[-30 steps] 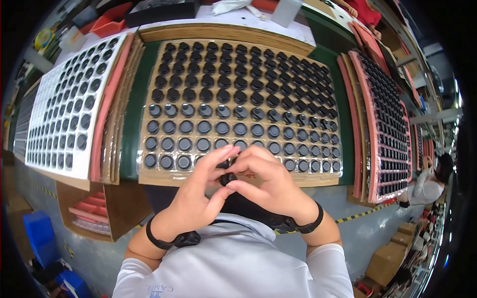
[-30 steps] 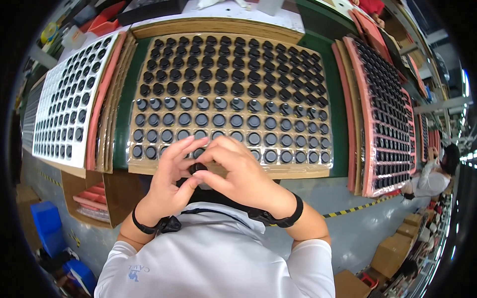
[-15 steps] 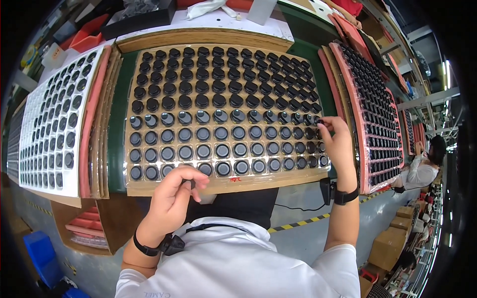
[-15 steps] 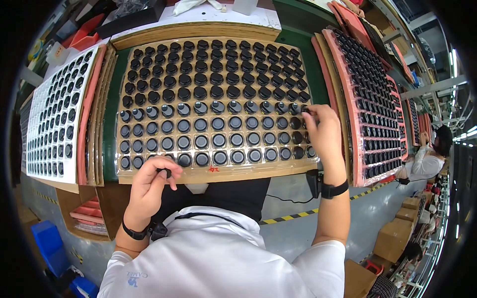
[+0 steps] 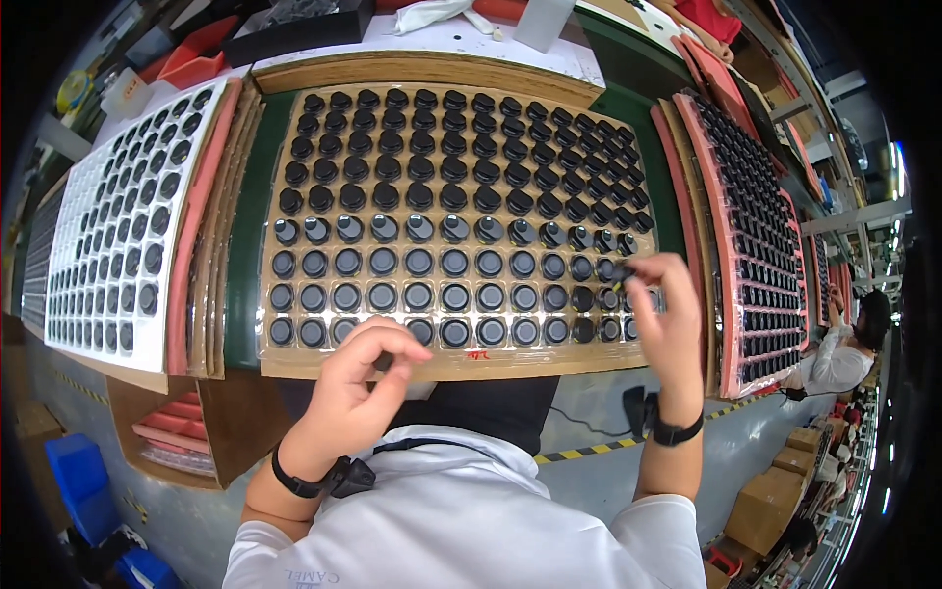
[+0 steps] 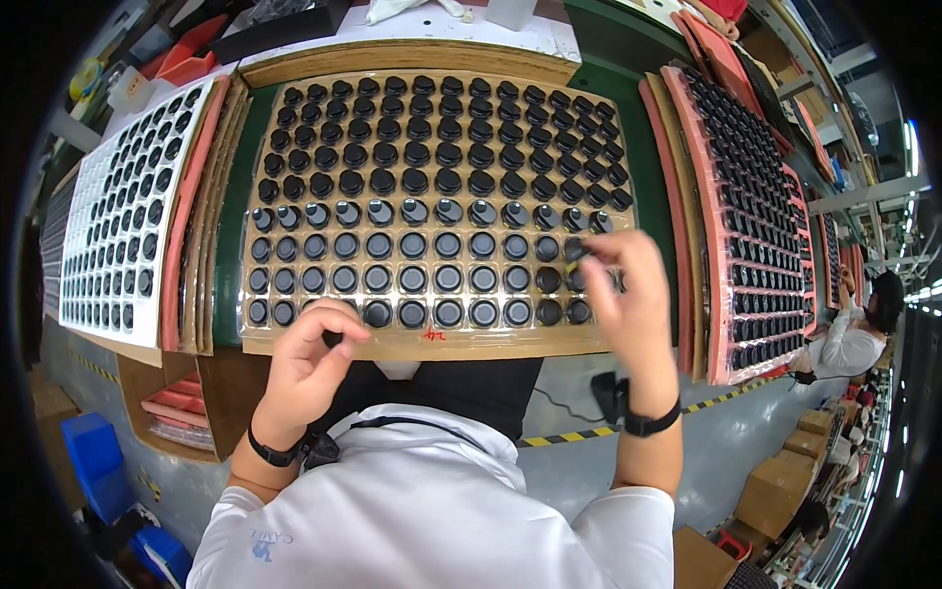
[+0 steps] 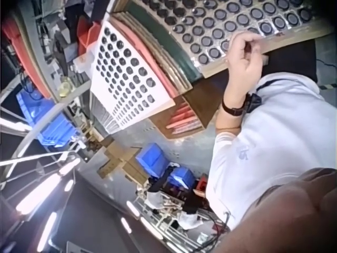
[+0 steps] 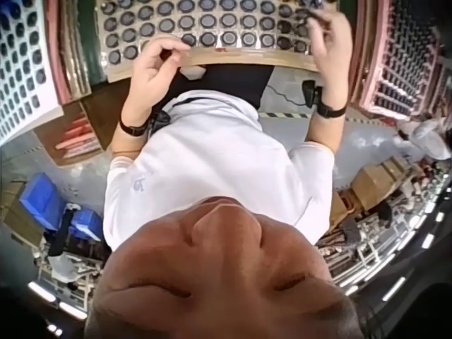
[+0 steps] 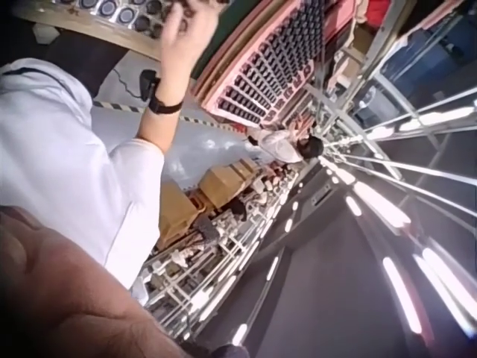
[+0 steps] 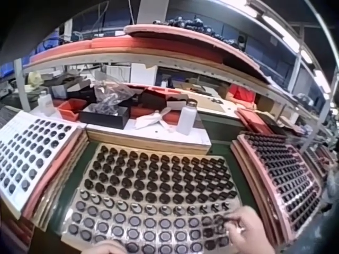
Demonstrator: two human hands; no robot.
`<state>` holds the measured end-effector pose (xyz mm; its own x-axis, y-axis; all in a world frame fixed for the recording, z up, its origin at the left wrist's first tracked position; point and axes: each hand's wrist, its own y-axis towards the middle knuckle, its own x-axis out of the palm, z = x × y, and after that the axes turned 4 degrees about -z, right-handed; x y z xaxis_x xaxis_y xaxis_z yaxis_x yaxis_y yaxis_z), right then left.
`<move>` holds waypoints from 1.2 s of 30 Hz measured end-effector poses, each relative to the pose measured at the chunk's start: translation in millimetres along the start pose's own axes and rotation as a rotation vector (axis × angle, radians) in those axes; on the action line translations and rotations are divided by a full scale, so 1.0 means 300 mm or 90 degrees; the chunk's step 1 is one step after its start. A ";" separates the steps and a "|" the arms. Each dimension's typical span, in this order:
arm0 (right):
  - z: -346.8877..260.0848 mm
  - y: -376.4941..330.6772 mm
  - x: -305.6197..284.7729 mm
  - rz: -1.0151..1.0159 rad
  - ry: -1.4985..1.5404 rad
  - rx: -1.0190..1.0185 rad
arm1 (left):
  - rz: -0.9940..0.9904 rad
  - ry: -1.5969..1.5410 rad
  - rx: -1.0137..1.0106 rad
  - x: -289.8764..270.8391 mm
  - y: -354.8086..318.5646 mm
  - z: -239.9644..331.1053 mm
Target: The person removes a plastic film from a tray of black components and joins individual components with bases taken from a separate tray. They repeat this assembly process by hand, pressing the parts together and placing the finished units back into the tray.
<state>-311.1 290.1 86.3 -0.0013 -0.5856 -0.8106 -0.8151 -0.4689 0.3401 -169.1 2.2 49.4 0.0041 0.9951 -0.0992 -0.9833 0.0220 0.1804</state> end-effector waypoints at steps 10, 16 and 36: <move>-0.315 -0.027 0.183 -0.102 0.254 -0.317 | -0.124 -0.180 -0.108 0.019 0.004 0.049; -0.347 -0.048 0.238 -0.163 0.701 -0.066 | -0.093 -0.329 -0.098 0.010 -0.016 0.036; -0.352 -0.081 0.296 -0.019 0.607 -0.089 | 0.014 0.008 0.091 0.027 -0.011 0.032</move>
<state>-230.3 179.6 56.5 0.5399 -0.8342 -0.1126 -0.7310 -0.5309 0.4288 -164.1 11.2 57.5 -0.0210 0.9942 -0.1055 -0.9473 0.0140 0.3200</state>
